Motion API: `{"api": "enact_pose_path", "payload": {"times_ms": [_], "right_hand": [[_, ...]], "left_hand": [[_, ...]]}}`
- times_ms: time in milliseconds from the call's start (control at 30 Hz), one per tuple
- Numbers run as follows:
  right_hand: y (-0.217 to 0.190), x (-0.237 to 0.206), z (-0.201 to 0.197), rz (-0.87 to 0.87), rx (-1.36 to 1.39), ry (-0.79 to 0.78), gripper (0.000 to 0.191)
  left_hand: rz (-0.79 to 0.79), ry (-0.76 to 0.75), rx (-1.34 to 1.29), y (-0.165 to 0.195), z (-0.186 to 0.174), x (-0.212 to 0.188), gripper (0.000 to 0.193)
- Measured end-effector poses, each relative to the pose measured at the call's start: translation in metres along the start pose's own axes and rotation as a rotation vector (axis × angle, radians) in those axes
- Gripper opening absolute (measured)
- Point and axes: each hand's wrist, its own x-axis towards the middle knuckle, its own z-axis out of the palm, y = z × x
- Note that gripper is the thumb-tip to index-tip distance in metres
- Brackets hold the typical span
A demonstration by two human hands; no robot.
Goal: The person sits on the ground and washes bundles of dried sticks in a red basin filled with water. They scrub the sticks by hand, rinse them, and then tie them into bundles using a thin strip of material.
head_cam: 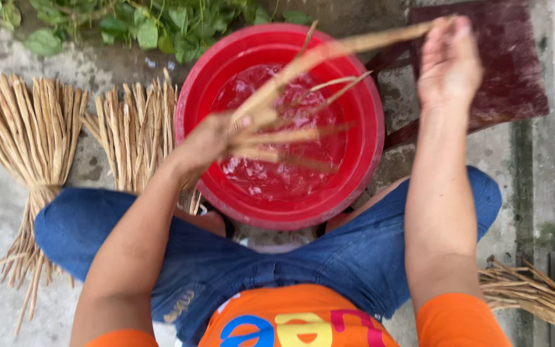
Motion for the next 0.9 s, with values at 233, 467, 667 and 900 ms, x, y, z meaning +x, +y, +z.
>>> {"api": "enact_pose_path", "payload": {"times_ms": [233, 467, 667, 900], "right_hand": [[0.022, -0.082, 0.047, 0.184, -0.325, -0.32, 0.017], [0.102, -0.159, 0.072, 0.455, -0.965, -0.797, 0.031], [0.117, -0.152, 0.068, 0.413, -0.814, -0.846, 0.032], [0.113, -0.146, 0.068, 0.514, -0.747, -0.763, 0.034]], "left_hand": [[0.172, -0.02, -0.55, -0.014, -0.013, 0.047, 0.037], [0.335, 0.002, -0.879, -0.014, 0.007, 0.072, 0.033], [0.469, -0.047, -0.945, 0.004, 0.018, 0.073, 0.043], [0.55, -0.125, -0.97, 0.009, 0.016, 0.072, 0.046]]}}
